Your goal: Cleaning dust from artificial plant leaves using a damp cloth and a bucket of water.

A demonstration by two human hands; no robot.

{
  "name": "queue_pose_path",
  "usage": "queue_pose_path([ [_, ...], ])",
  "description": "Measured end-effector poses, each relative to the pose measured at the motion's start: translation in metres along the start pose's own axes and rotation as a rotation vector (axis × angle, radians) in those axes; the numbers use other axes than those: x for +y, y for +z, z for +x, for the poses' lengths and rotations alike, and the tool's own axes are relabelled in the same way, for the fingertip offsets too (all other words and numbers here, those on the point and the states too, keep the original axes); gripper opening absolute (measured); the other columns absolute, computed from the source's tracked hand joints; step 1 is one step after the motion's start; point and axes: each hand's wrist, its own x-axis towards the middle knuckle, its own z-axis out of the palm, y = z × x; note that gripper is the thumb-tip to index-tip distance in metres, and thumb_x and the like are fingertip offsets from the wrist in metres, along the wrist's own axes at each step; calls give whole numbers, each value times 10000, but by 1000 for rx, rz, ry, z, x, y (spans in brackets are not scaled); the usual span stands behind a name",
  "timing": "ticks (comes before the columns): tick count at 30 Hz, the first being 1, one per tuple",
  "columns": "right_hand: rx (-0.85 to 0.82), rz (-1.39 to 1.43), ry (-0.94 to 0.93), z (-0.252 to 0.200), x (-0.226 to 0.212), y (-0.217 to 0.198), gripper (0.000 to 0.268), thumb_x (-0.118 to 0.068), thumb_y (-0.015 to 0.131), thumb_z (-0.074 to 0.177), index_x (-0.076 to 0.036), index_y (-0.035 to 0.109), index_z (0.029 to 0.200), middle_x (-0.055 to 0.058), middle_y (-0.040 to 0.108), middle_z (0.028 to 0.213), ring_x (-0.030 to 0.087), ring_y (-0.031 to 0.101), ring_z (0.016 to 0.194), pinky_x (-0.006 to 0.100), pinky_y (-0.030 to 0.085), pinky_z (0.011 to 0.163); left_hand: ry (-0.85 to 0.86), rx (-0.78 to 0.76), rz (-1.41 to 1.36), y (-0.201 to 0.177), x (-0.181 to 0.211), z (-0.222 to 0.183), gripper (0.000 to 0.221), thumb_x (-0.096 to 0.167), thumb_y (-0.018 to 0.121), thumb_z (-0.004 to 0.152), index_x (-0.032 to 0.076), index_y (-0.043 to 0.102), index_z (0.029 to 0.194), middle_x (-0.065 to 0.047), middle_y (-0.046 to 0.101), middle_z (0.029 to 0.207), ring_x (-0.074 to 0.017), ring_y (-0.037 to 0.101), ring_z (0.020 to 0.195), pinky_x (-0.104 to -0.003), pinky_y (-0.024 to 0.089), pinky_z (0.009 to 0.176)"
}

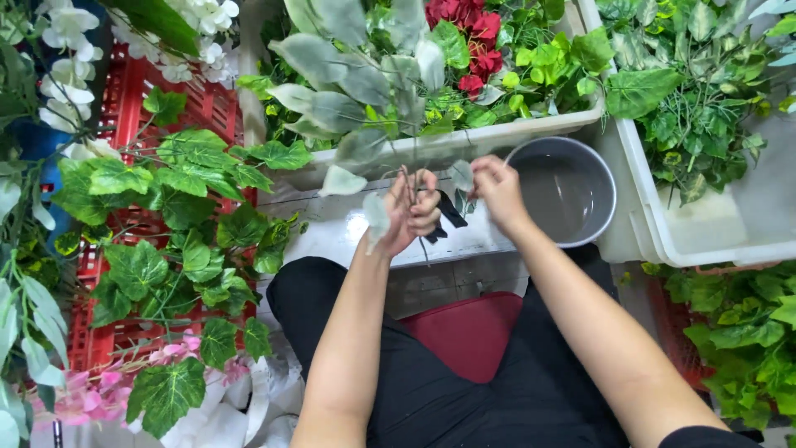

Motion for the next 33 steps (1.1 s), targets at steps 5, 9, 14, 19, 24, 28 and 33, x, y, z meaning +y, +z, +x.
queue_pose_path([
  [5,-169,-578,100,-14,85,8,301,-113,674,920,-102,670,1221,159,653,1034,327,664,927,412,588,726,106,-28,-36,-11,17,-5,377,539,396,1076,164,439,1077,67,258,662,-54,278,498,-198,285,444],
  [9,-208,-988,73,-28,91,19,557,-207,753,882,-58,607,1399,258,450,1327,518,516,1240,572,511,1011,311,300,276,-17,10,-10,134,303,469,1107,172,486,1084,-2,388,586,-104,375,391,-180,327,358],
  [14,-87,-464,-211,-20,137,3,159,-88,733,798,11,755,921,241,707,872,366,674,877,439,527,805,405,349,579,16,14,-8,126,128,561,1053,102,462,1126,-119,581,592,-216,602,400,-240,449,344],
  [19,10,-596,-166,-29,109,-1,207,-23,705,838,-95,777,1018,190,691,997,418,663,991,467,540,921,480,416,626,13,11,-2,142,95,619,1024,59,484,1046,-195,701,816,-248,721,576,-263,569,414],
  [24,-7,-394,-204,-46,22,14,269,-15,737,869,-119,767,1116,119,724,1061,308,691,999,406,554,907,593,485,839,-10,13,1,258,96,746,952,90,496,887,-127,729,898,-172,721,689,-196,537,482],
  [28,88,-320,-375,5,-4,2,272,1,787,873,-128,774,1113,86,746,1110,254,692,1105,357,537,945,623,533,839,-4,13,2,300,108,790,923,89,504,836,-93,676,800,-131,672,657,-225,530,530],
  [33,-13,100,-212,73,-53,-11,464,56,590,1005,-13,478,1450,187,553,1404,242,644,1172,354,646,982,619,439,609,3,18,0,317,-21,701,931,160,442,950,23,461,907,-119,564,826,-292,529,749],
])
